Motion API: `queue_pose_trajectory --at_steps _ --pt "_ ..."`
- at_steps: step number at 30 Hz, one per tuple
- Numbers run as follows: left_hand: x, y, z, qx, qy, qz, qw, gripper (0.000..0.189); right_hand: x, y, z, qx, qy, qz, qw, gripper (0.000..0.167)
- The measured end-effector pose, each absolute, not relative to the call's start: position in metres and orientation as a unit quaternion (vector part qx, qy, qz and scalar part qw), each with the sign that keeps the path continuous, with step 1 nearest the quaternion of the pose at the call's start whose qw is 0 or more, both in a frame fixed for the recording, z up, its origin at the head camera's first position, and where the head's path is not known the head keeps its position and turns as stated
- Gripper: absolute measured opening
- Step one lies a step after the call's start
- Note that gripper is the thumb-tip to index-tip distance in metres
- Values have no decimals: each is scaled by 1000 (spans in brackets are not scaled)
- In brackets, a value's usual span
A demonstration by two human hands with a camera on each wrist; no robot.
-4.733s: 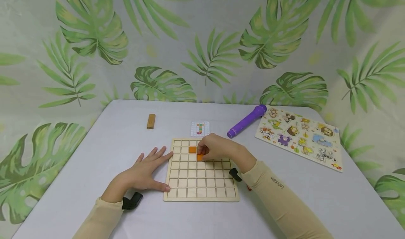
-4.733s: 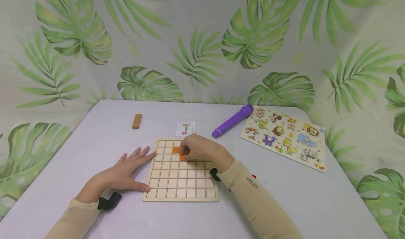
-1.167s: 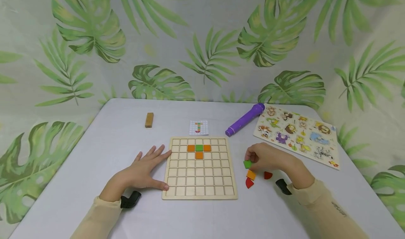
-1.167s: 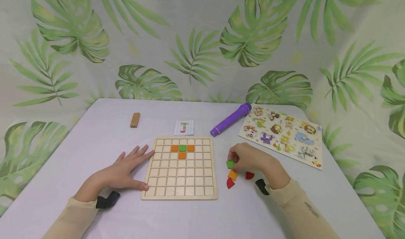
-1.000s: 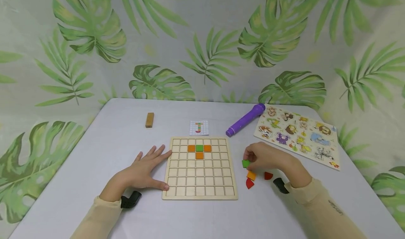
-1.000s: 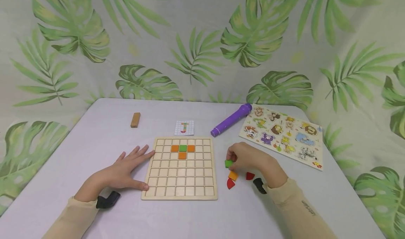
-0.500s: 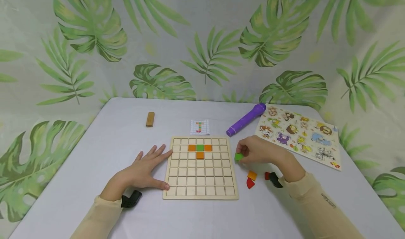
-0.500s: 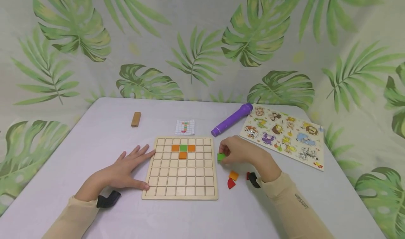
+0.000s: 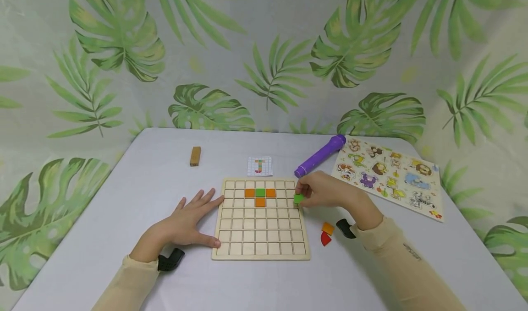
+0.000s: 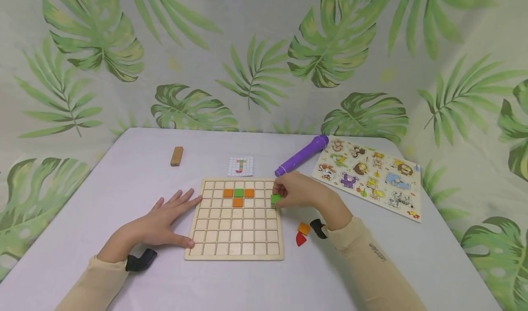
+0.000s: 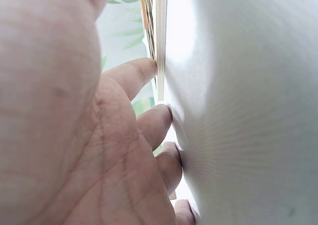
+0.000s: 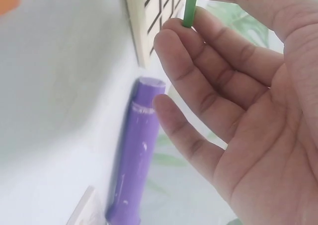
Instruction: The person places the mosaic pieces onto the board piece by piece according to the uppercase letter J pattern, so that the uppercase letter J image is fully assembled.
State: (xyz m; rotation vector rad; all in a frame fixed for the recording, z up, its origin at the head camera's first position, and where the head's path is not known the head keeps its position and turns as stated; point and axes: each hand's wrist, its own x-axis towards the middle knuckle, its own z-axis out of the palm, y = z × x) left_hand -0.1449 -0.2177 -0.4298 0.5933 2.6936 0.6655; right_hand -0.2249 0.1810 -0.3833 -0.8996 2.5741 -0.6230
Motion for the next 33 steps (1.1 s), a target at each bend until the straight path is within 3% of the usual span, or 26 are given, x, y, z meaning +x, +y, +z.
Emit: queue_pose_trajectory --at_steps 33 --pt "-148 -222 -438 207 940 229 145 121 -242 129 -388 -348 896 -226 160 15"
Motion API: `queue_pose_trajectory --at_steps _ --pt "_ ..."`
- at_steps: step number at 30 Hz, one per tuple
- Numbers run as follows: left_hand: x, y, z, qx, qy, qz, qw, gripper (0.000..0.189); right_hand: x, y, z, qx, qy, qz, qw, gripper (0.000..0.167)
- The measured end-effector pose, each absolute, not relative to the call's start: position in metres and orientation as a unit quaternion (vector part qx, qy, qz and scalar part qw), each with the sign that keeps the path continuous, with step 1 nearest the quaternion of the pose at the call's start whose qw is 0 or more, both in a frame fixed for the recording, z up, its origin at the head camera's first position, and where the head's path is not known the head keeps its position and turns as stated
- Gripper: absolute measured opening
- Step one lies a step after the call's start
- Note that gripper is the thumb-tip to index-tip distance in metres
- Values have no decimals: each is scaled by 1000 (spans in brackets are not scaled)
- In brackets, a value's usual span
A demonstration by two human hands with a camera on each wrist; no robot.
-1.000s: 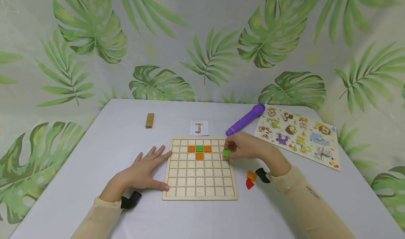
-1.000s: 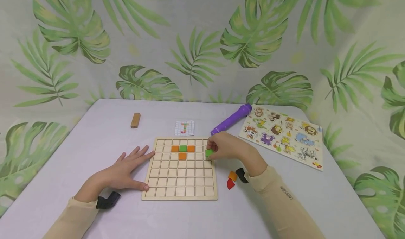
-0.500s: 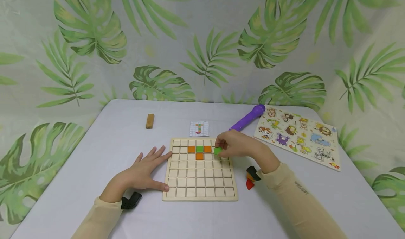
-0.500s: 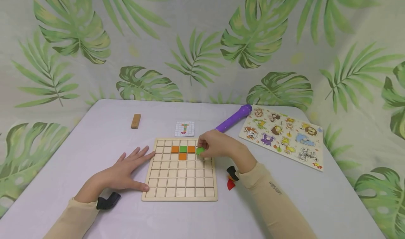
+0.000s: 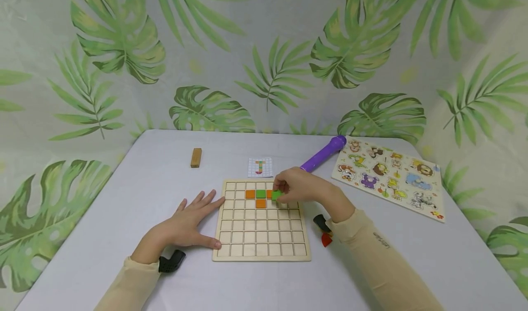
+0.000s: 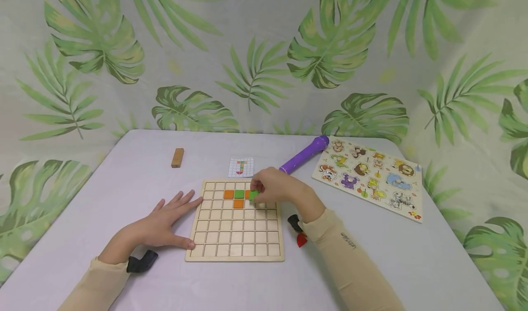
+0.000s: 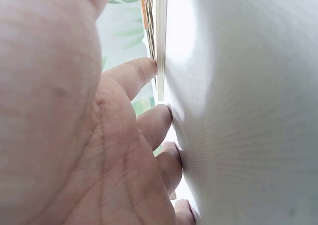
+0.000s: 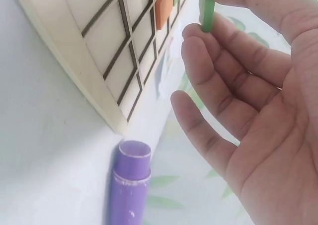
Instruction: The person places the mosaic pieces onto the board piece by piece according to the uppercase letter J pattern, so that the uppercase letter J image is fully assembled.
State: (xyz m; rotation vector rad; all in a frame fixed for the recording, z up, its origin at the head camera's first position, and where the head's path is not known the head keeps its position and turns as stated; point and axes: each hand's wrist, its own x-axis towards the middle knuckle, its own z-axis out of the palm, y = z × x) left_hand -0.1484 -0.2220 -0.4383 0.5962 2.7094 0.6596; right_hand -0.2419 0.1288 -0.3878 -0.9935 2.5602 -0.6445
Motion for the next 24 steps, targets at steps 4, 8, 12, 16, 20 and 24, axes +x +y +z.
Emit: queue_pose_trajectory --at_steps 4,8,12,16,20,24 --pt "-148 -222 -438 206 940 230 145 121 -242 126 -389 -357 891 -229 160 17" --pt "-147 -222 -437 206 939 232 146 121 -243 123 -391 -355 890 -233 163 18" --pt "-147 -222 -437 207 939 232 146 121 -245 121 -392 -359 890 -233 158 19" --pt "-148 -222 -440 209 939 236 141 122 -245 119 -393 -368 885 -237 160 21" --pt "-148 -222 -440 209 938 236 141 121 -243 114 -392 -369 883 -236 168 21" --pt "-148 -222 -437 209 939 232 145 120 -240 109 -391 -376 881 -228 174 16"
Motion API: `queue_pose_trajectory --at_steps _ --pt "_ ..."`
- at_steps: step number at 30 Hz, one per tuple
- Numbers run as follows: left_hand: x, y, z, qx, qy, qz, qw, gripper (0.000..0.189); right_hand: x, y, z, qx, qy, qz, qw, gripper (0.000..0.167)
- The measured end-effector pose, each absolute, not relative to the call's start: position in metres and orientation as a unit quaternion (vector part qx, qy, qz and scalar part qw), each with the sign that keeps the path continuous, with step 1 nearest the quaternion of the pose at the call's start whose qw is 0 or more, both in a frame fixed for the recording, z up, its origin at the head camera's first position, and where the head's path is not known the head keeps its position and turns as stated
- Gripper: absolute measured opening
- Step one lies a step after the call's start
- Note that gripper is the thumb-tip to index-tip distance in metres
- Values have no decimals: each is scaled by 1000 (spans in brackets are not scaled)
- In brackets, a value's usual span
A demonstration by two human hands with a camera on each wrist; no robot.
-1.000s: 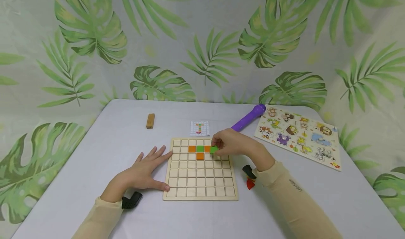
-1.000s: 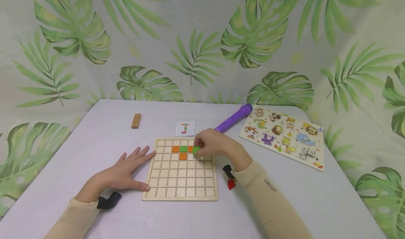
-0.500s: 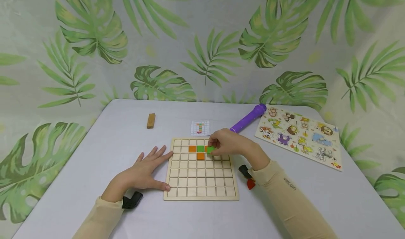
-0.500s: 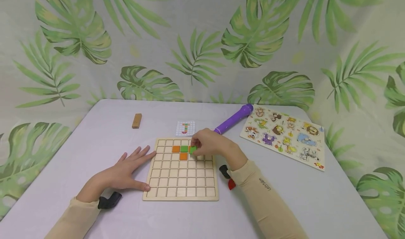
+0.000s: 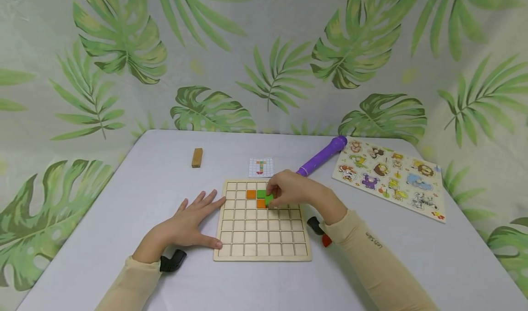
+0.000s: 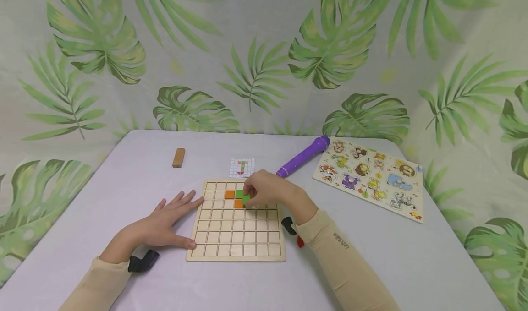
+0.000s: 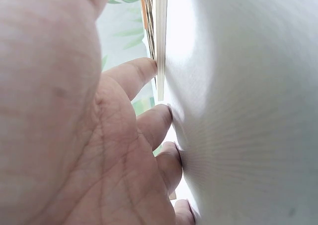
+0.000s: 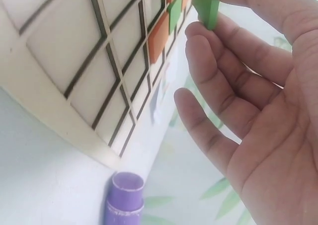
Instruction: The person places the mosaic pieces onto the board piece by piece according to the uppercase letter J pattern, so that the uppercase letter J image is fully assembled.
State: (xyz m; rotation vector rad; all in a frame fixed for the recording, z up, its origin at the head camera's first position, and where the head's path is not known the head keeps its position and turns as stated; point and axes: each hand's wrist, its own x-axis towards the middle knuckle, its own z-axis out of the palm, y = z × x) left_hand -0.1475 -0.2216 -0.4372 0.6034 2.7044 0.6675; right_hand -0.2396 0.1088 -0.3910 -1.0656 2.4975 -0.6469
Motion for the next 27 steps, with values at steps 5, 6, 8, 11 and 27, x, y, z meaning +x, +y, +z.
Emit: queue_pose_trajectory --at_steps 5,6,8,11,27 --pt "-147 -221 -436 207 939 231 146 121 -234 104 -391 -392 877 -218 172 15" --pt "-147 -221 -435 208 939 231 145 121 -232 103 -391 -394 877 -217 172 15" --pt "-147 -220 -434 208 939 232 147 121 -230 100 -392 -394 876 -215 176 15" --pt "-147 -220 -434 209 938 234 149 120 -226 97 -393 -391 877 -210 183 15" --pt "-148 -220 -437 210 938 232 147 121 -220 87 -397 -407 870 -201 194 11"
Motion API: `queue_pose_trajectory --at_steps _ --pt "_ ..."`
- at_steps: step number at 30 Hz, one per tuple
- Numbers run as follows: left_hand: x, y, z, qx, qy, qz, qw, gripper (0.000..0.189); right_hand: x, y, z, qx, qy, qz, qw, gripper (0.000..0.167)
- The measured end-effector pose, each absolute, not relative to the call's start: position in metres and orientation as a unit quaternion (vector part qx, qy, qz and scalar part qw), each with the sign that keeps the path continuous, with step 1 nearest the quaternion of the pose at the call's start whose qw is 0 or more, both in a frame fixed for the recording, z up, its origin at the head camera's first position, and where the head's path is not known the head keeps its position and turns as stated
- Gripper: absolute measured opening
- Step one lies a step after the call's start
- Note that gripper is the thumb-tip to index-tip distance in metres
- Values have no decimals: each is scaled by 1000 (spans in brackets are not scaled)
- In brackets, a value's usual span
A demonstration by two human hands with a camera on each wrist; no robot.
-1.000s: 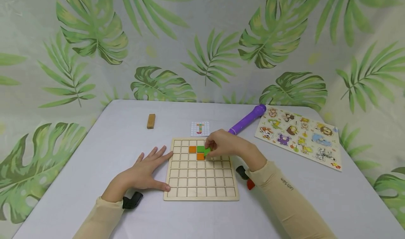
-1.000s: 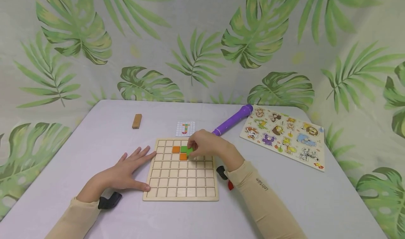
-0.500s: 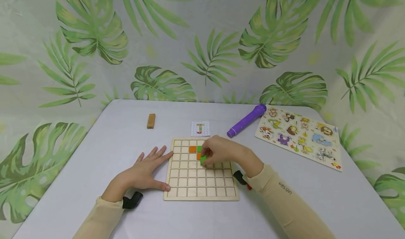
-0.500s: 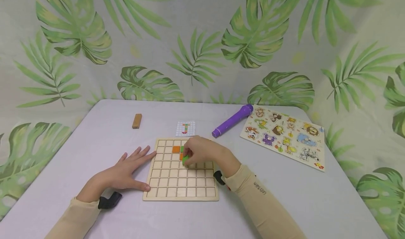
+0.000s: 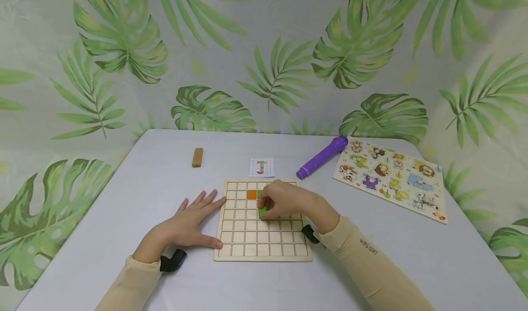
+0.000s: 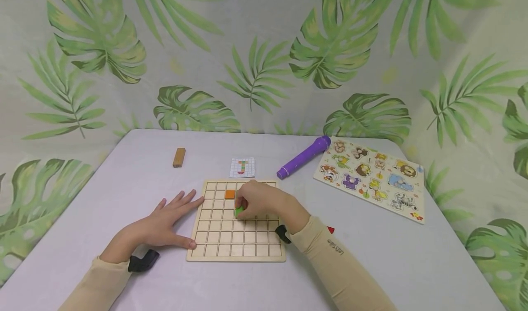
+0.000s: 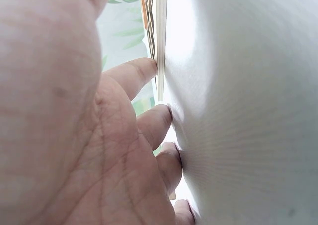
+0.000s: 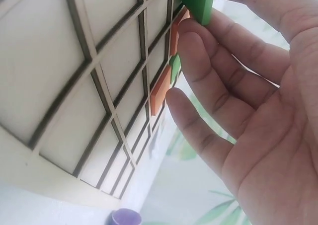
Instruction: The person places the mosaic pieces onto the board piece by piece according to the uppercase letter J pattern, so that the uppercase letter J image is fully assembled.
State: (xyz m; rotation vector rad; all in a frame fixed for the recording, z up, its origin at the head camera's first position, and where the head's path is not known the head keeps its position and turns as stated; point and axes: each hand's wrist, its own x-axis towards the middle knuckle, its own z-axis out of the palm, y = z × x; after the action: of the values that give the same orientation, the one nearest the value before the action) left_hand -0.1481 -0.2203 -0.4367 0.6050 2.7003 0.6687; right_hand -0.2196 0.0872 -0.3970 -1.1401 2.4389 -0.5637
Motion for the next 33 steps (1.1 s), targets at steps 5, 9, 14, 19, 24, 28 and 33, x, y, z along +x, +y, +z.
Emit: queue_pose_trajectory --at_steps 5,9,14,19,24,28,33 --pt "-148 -220 -437 209 939 230 147 121 -219 87 -398 -409 870 -200 189 10" --pt "-149 -221 -438 208 940 227 147 121 -220 85 -400 -408 871 -199 188 10" --pt "-150 -223 -439 209 940 227 145 121 -222 84 -402 -404 873 -201 187 11" --pt "-149 -222 -439 209 939 229 147 121 -222 85 -404 -404 874 -198 182 14" --pt "-149 -221 -439 208 940 227 148 121 -222 85 -405 -405 875 -195 178 15" --pt "-149 -221 -439 207 940 228 148 121 -221 85 -406 -404 876 -194 176 16" --pt "-149 -222 -439 207 940 228 147 121 -221 86 -407 -405 873 -205 178 18"
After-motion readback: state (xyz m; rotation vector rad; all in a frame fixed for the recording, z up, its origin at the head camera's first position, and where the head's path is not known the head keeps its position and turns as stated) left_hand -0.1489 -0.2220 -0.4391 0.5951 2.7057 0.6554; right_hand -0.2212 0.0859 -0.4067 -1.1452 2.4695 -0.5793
